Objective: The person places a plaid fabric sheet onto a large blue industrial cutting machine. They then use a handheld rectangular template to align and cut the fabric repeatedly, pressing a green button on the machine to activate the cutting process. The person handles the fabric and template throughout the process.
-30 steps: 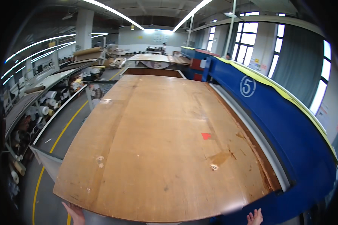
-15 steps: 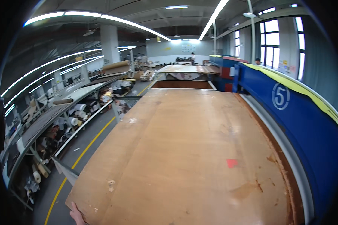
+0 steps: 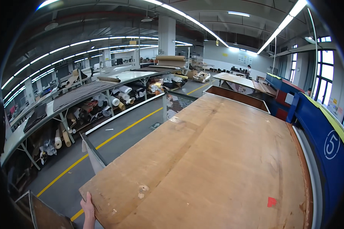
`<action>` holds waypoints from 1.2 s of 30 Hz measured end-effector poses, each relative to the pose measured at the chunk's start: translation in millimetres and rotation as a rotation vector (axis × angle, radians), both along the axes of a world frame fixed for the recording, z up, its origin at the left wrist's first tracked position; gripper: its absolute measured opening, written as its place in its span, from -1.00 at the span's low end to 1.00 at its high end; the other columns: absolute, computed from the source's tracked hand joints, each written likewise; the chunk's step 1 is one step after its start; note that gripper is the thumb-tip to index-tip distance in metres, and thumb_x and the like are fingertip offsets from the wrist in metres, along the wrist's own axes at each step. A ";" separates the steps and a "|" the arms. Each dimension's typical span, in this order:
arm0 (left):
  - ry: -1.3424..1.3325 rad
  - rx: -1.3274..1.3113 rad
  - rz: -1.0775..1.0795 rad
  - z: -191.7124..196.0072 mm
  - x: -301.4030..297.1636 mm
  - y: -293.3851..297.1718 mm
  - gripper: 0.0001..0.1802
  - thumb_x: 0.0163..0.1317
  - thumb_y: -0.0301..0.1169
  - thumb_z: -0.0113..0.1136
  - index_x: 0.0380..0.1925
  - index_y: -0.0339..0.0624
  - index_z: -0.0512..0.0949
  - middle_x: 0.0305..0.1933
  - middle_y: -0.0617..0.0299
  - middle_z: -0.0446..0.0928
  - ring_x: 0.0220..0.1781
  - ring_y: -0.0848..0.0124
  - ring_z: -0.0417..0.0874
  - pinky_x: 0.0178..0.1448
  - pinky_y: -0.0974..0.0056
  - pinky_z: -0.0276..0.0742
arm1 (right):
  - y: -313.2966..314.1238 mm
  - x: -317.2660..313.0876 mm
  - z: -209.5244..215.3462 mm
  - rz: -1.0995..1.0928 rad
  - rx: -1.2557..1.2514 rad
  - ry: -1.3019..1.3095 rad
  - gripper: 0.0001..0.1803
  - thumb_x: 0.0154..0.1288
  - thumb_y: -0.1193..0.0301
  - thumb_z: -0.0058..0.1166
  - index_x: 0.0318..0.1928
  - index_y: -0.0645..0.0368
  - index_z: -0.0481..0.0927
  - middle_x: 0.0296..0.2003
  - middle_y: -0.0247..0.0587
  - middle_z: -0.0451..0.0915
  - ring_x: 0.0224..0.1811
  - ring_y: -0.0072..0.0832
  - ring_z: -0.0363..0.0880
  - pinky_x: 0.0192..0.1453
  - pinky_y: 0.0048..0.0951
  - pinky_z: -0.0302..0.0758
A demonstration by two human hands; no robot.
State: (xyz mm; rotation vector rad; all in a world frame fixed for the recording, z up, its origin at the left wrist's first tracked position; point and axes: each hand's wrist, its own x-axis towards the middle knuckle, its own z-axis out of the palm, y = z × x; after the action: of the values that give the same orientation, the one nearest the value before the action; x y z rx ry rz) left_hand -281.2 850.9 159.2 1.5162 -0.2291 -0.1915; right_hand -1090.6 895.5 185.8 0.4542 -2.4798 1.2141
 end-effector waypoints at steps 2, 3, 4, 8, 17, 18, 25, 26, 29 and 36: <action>-0.027 -0.012 -0.006 2.9 4.3 -1.5 -0.54 0.42 -0.21 0.16 0.08 -0.44 0.50 0.00 0.10 0.63 -0.03 0.36 0.63 0.09 0.28 0.51 | -7.9 5.4 -0.7 0.005 -0.014 -0.034 -0.73 0.52 0.37 -0.14 -0.17 0.35 0.53 -0.54 -0.08 0.59 -0.53 -0.36 0.49 -0.48 -0.33 0.43; -0.040 -0.017 -0.010 4.0 8.0 -1.4 -0.53 0.42 -0.21 0.16 0.08 -0.45 0.50 0.00 0.09 0.63 -0.03 0.35 0.62 0.10 0.28 0.51 | -10.6 7.4 -1.8 0.007 -0.018 -0.049 -0.73 0.52 0.37 -0.13 -0.19 0.35 0.54 -0.54 -0.09 0.59 -0.53 -0.37 0.49 -0.48 -0.32 0.43; -0.042 -0.004 -0.004 4.5 13.2 -0.7 -0.53 0.42 -0.21 0.15 0.07 -0.45 0.50 0.00 0.10 0.63 -0.04 0.35 0.63 0.09 0.28 0.51 | -12.6 11.4 -1.8 0.007 -0.023 -0.060 -0.72 0.51 0.36 -0.12 -0.21 0.35 0.54 -0.55 -0.09 0.59 -0.53 -0.37 0.48 -0.48 -0.32 0.43; -0.047 0.003 -0.008 10.7 37.1 0.9 -0.53 0.42 -0.21 0.15 0.07 -0.44 0.51 0.00 0.10 0.63 -0.05 0.36 0.62 0.09 0.27 0.51 | -9.8 26.8 -5.9 -0.001 -0.044 -0.097 -0.69 0.49 0.33 -0.07 -0.29 0.35 0.55 -0.57 -0.09 0.58 -0.55 -0.40 0.47 -0.49 -0.32 0.41; -0.012 0.170 -0.052 19.0 94.5 -45.8 -0.44 0.40 -0.09 0.10 -0.07 -0.53 0.56 -0.18 -0.02 0.65 -0.19 0.18 0.68 -0.21 0.13 0.62 | 81.5 45.0 -29.0 -0.175 -0.258 -0.184 -0.60 0.44 0.27 0.02 -0.47 0.34 0.56 -0.61 -0.11 0.57 -0.57 -0.46 0.43 -0.50 -0.32 0.38; -0.042 0.158 -0.042 30.2 94.1 -51.5 -0.45 0.40 -0.09 0.10 -0.05 -0.51 0.54 -0.16 -0.02 0.64 -0.16 0.17 0.67 -0.18 0.12 0.60 | 78.0 54.9 -35.1 -0.188 -0.293 -0.218 -0.59 0.43 0.27 0.03 -0.49 0.34 0.56 -0.62 -0.11 0.57 -0.57 -0.47 0.42 -0.50 -0.32 0.38; -0.337 0.222 -0.315 81.3 38.9 -97.4 -0.47 0.43 -0.11 0.05 0.09 -0.41 0.36 -0.01 -0.06 0.52 -0.01 0.13 0.56 -0.01 0.09 0.49 | 34.8 144.6 -41.2 -0.232 -0.418 -0.217 -0.41 0.44 0.12 -0.05 -0.47 0.50 0.56 -0.62 0.05 0.56 -0.53 -0.35 0.49 -0.39 -0.08 0.36; -0.349 0.229 -0.370 86.9 29.0 -97.4 -0.47 0.43 -0.11 0.04 0.11 -0.40 0.33 0.01 -0.06 0.51 0.01 0.13 0.55 0.01 0.09 0.48 | 44.6 152.0 -39.5 -0.245 -0.425 -0.230 -0.40 0.46 0.10 -0.09 -0.42 0.51 0.58 -0.59 0.13 0.59 -0.50 -0.32 0.54 -0.34 -0.05 0.39; -0.378 0.244 -0.499 106.4 5.3 -101.5 -0.46 0.45 -0.12 0.02 0.16 -0.36 0.26 0.07 -0.08 0.46 0.08 0.11 0.50 0.09 0.07 0.43 | 56.2 176.8 -25.8 -0.200 -0.445 -0.374 -0.37 0.47 0.07 -0.10 -0.42 0.50 0.59 -0.56 0.15 0.61 -0.46 -0.31 0.59 -0.34 -0.09 0.42; -0.412 0.271 -0.791 134.4 -29.0 -122.9 -0.41 0.48 -0.13 -0.04 0.30 -0.26 0.08 0.23 -0.12 0.34 0.24 0.08 0.40 0.26 0.04 0.32 | 61.7 224.1 -35.9 0.028 -0.382 -0.447 -0.32 0.50 0.01 -0.15 -0.46 0.50 0.52 -0.54 0.31 0.58 -0.41 -0.02 0.70 -0.32 -0.11 0.54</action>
State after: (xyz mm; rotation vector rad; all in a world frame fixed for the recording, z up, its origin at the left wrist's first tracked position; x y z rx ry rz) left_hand -310.2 728.0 293.6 1.6539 -1.1734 -0.5524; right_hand -866.5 957.2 149.9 0.1218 -2.4911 1.9257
